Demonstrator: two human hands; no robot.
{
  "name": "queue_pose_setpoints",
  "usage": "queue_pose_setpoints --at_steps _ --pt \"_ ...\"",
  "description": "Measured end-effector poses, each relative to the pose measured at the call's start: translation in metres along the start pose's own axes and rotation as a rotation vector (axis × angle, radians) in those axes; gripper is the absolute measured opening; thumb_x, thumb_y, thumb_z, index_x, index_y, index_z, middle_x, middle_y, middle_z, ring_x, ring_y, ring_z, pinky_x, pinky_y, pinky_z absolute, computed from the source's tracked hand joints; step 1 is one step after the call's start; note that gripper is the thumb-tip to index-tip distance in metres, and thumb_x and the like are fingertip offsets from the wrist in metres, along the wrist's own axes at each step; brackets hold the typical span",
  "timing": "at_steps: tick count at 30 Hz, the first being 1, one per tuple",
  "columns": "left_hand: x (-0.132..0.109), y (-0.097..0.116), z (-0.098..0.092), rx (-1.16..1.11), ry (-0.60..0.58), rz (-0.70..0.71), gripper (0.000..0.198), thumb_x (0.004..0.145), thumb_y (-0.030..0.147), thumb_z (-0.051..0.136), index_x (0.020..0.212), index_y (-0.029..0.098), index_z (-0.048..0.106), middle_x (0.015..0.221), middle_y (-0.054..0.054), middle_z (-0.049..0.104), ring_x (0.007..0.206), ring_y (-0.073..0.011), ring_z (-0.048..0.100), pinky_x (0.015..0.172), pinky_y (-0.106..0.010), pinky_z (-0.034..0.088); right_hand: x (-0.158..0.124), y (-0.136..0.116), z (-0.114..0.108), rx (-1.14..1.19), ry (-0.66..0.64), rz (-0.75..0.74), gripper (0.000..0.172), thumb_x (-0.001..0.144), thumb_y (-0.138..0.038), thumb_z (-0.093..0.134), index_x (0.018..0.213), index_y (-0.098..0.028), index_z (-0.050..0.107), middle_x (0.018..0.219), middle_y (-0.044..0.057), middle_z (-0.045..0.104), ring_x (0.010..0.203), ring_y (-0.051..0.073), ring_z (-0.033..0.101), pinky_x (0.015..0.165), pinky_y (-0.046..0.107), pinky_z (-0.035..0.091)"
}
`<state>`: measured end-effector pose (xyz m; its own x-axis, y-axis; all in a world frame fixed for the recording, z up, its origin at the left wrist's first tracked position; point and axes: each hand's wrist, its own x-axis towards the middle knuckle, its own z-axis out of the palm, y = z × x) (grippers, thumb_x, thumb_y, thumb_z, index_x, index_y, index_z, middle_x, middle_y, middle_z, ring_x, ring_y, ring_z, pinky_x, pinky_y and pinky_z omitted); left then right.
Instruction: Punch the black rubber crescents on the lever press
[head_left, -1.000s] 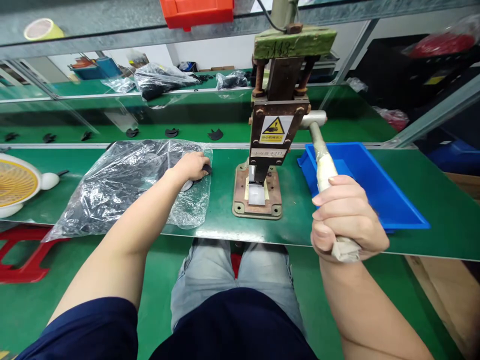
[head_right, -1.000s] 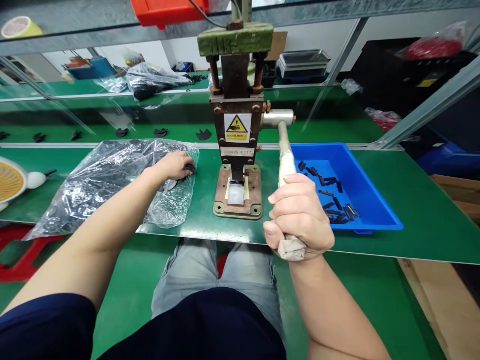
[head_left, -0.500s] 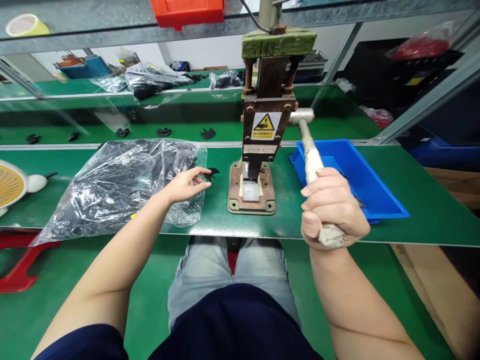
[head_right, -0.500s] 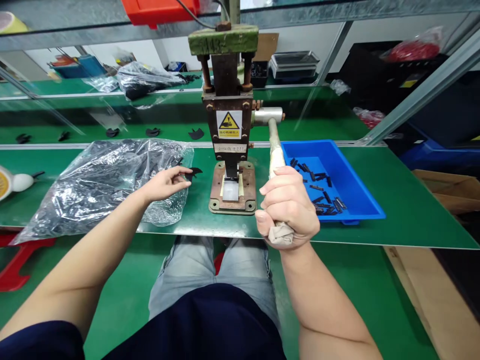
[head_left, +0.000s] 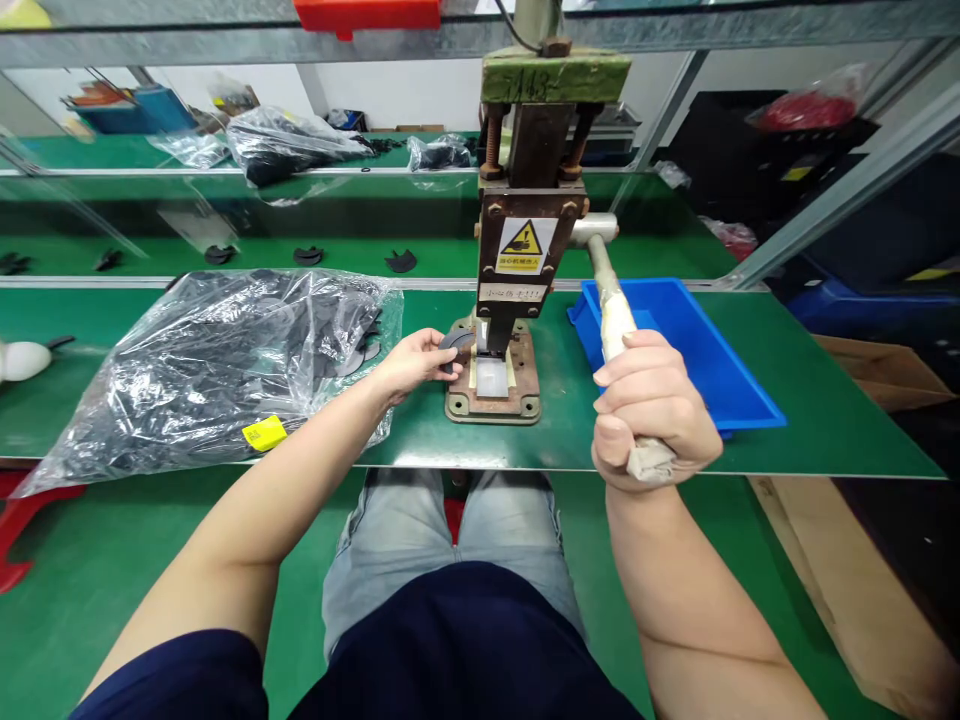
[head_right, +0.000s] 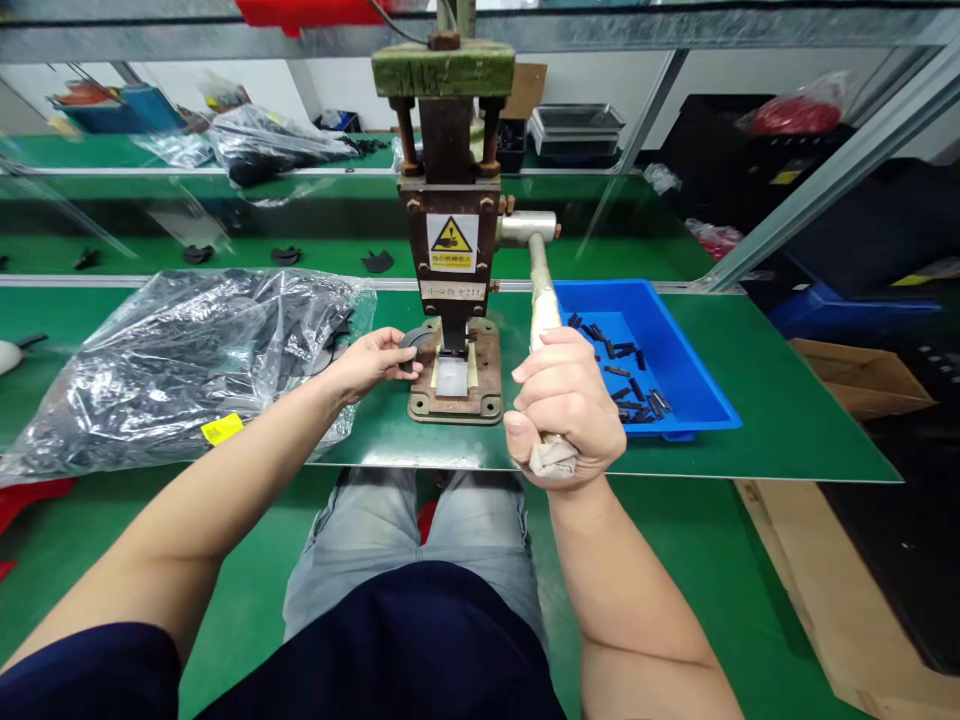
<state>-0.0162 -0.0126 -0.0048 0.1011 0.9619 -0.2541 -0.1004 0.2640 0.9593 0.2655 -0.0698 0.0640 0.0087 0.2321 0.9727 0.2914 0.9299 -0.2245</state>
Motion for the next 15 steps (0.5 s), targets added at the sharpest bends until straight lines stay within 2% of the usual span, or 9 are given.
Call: queue_pose_setpoints --at_steps 2,4,6,7,11,15 --pt "0.005 -0.001 0.008 0.040 0.056 0.013 0.035 0.083 0.035 0.091 0.084 0.018 0.060 0.076 0.000 0.071 0.068 -0.0118 0.071 0.064 -0.023 0.058 0.000 0.000 0.000 0.004 0.001 0.000 0.033 0.092 -0.039 0.070 0.068 -0.027 0.051 0.063 -0.008 0.061 0.072 0.015 0.069 0.099 0.050 0.061" --pt "0.010 -0.002 0.014 0.118 0.105 0.034 0.037 0.088 0.042 0.087 0.077 0.018 0.061 0.065 0.003 0.062 0.054 -0.0068 0.057 0.052 -0.017 0.046 0.000 0.000 0.000 0.017 -0.001 0.001 0.032 0.091 -0.038 0.071 0.068 -0.027 0.051 0.063 -0.008 0.061 0.072 0.015 0.069 0.098 0.049 0.062" --pt "0.015 -0.003 0.017 0.162 0.120 0.033 0.038 0.091 0.045 0.083 0.075 0.018 0.063 0.057 0.005 0.054 0.046 -0.0050 0.046 0.045 -0.017 0.037 0.000 -0.001 0.000 0.028 0.002 0.005 0.031 0.091 -0.037 0.071 0.069 -0.027 0.052 0.063 -0.008 0.061 0.072 0.015 0.069 0.098 0.049 0.062" --pt "0.016 -0.003 0.019 0.164 0.109 0.022 0.038 0.091 0.045 0.083 0.075 0.018 0.063 0.056 0.005 0.054 0.045 -0.0050 0.045 0.044 -0.017 0.036 0.000 -0.001 0.000 0.029 0.001 0.008 0.031 0.092 -0.037 0.071 0.069 -0.027 0.052 0.063 -0.008 0.061 0.072 0.015 0.069 0.099 0.049 0.062" --pt "0.019 -0.002 0.024 0.170 0.040 -0.041 0.036 0.087 0.042 0.089 0.081 0.018 0.063 0.058 0.002 0.063 0.046 -0.0078 0.053 0.047 -0.019 0.043 0.000 -0.001 0.000 0.007 -0.006 0.005 0.033 0.093 -0.041 0.071 0.070 -0.027 0.052 0.063 -0.008 0.061 0.071 0.015 0.070 0.098 0.050 0.063" --pt "0.022 0.002 0.029 0.215 0.011 -0.074 0.034 0.091 0.039 0.086 0.084 0.019 0.059 0.056 0.001 0.065 0.045 -0.0103 0.059 0.049 -0.020 0.048 0.000 0.000 0.000 -0.003 0.000 0.002 0.033 0.093 -0.043 0.070 0.070 -0.028 0.052 0.062 -0.009 0.061 0.070 0.015 0.070 0.096 0.050 0.063"
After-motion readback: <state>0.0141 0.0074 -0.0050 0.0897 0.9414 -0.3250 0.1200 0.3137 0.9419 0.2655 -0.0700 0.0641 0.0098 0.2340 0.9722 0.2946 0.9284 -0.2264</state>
